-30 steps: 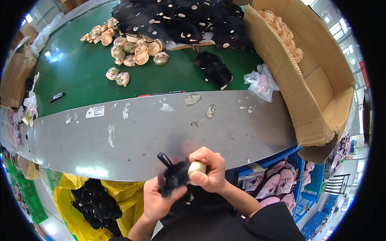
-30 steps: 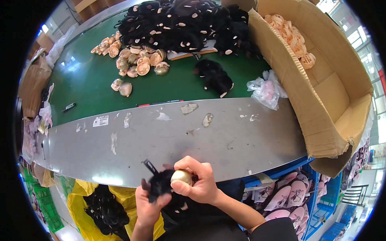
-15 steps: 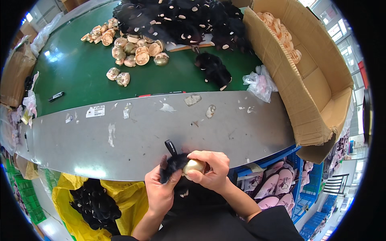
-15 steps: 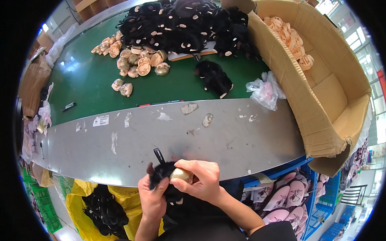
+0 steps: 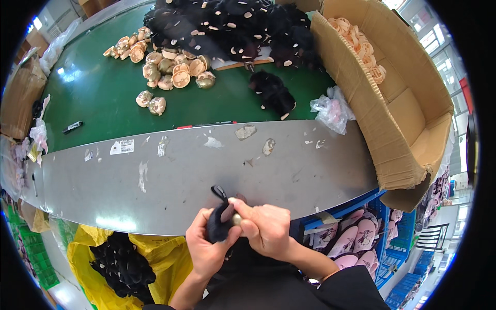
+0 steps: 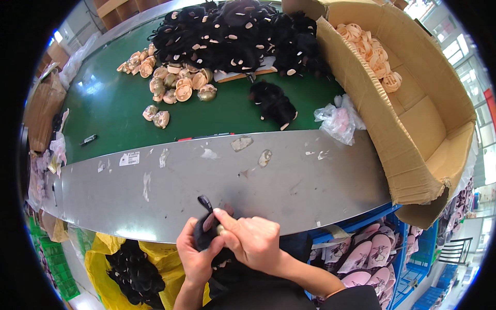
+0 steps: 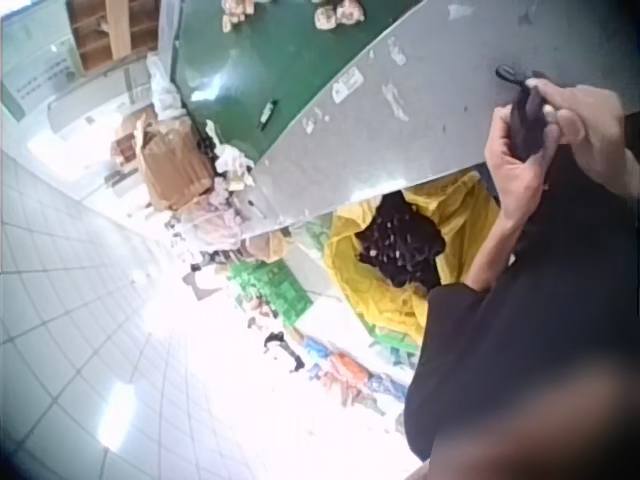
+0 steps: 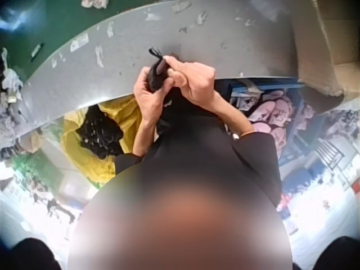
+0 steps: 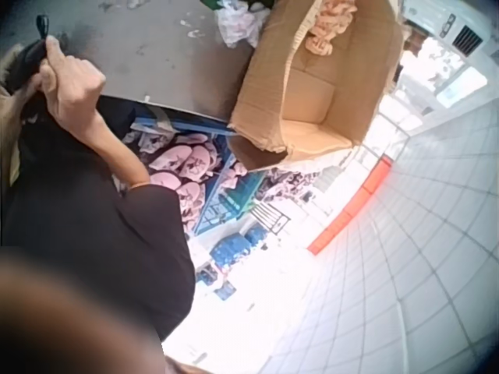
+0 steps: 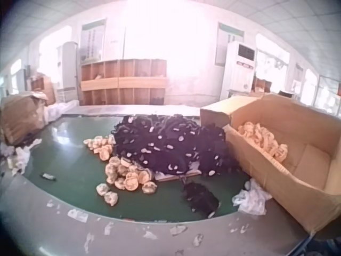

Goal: The person repeatedly picks up black slipper uppers and beige slipper soles from a green worktable, presses them together by hand, and places the assembled pairs into a yellow bag. The process is repeated continuously throughout the clip.

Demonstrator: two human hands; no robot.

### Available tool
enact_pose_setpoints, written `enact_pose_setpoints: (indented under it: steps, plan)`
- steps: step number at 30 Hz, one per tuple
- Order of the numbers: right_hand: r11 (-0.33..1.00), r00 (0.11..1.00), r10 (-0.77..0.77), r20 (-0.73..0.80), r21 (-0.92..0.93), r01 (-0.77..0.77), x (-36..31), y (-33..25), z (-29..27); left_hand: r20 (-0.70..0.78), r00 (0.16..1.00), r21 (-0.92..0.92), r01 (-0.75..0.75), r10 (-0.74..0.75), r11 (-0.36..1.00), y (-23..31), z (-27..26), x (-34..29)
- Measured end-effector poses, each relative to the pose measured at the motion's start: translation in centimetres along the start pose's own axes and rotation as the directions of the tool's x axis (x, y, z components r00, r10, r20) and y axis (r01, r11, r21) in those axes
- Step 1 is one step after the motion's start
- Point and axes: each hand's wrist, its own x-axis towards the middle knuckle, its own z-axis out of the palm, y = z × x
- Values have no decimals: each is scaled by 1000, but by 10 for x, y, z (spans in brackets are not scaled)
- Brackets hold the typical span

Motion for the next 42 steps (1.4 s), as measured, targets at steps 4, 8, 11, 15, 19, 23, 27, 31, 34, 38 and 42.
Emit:
enact_pose_setpoints:
  steps: [4, 8, 11, 15, 19, 23, 27, 31, 34, 38, 42]
  plan:
    - [826, 939, 283, 195, 448, -342, -7, -8, -20, 104, 993, -98, -41, 51, 994, 9, -13, -5]
    - [575, 825, 313, 470, 597, -559, -9, 11, -32, 231, 972, -158, 4, 34, 987, 15, -14, -3]
    - [107, 634, 303, 712, 635, -765, -12, 11, -32, 297, 954, -211, 44, 21, 976, 7, -14, -1]
    - [-210, 478, 182, 859, 509, -835, -24, 12, -31, 307, 948, -247, -5, 83, 969, 10, -10, -2]
    - [107, 707, 248, 662, 707, -699, -16, -2, -30, 325, 932, -36, -157, 160, 987, 13, -13, 0]
    - [719, 905, 83, 416, 604, -344, -4, -21, -39, 402, 887, -151, -182, 228, 972, 10, -23, -4]
    - [797, 960, -92, 263, 597, -87, -1, -21, -39, 420, 852, -85, -305, 312, 949, 7, -24, -10]
    - [836, 966, -117, 233, 548, -31, 1, -19, -38, 315, 858, 16, -431, 405, 902, 0, -18, -22]
    - [862, 980, -104, 169, 507, 4, 5, -21, -33, 266, 854, 161, -497, 447, 853, 12, -11, -25]
    - [852, 989, 15, 150, 515, -90, 1, -19, -23, 207, 916, 326, -396, 344, 858, 19, -8, -26]
    - [739, 978, 52, 200, 651, -172, 5, -17, -15, 123, 918, 285, -398, 378, 872, 12, -14, -25]
